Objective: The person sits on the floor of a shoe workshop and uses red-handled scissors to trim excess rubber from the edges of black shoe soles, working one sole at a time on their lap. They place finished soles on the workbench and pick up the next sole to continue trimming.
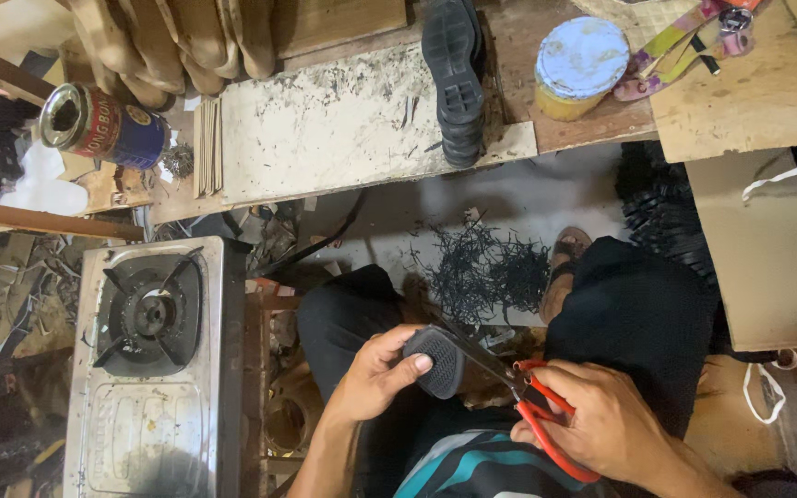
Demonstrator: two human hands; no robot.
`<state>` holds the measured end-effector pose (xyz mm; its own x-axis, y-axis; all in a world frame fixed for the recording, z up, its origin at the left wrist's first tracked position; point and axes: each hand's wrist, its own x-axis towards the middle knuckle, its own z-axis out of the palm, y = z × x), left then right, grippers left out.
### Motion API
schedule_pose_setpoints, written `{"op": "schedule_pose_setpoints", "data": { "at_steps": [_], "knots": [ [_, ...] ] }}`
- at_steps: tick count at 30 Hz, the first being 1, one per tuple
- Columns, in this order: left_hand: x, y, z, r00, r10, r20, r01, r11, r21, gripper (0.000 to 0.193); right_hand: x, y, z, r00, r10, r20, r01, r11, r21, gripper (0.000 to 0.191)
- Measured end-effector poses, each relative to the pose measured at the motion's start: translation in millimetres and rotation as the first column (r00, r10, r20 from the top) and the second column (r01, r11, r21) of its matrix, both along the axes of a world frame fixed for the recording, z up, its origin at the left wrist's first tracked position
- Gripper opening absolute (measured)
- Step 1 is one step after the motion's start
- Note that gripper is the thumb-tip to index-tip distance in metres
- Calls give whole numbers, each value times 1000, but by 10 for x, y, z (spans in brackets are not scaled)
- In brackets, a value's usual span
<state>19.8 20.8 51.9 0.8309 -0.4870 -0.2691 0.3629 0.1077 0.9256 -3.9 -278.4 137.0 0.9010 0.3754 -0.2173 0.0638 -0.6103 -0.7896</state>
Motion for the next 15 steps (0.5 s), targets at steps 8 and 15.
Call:
{"op": "schedule_pose_setpoints", "data": {
  "at_steps": [8,15],
  "knots": [
    [28,41,50,997,-59,-41,59,998,-3,34,21,-48,57,995,-15,-99,16,1000,11,45],
    [39,48,119,994,-113,-2,113,993,40,33,-2,-145,-33,996,90,-24,-92,992,-92,47]
  ]
}}
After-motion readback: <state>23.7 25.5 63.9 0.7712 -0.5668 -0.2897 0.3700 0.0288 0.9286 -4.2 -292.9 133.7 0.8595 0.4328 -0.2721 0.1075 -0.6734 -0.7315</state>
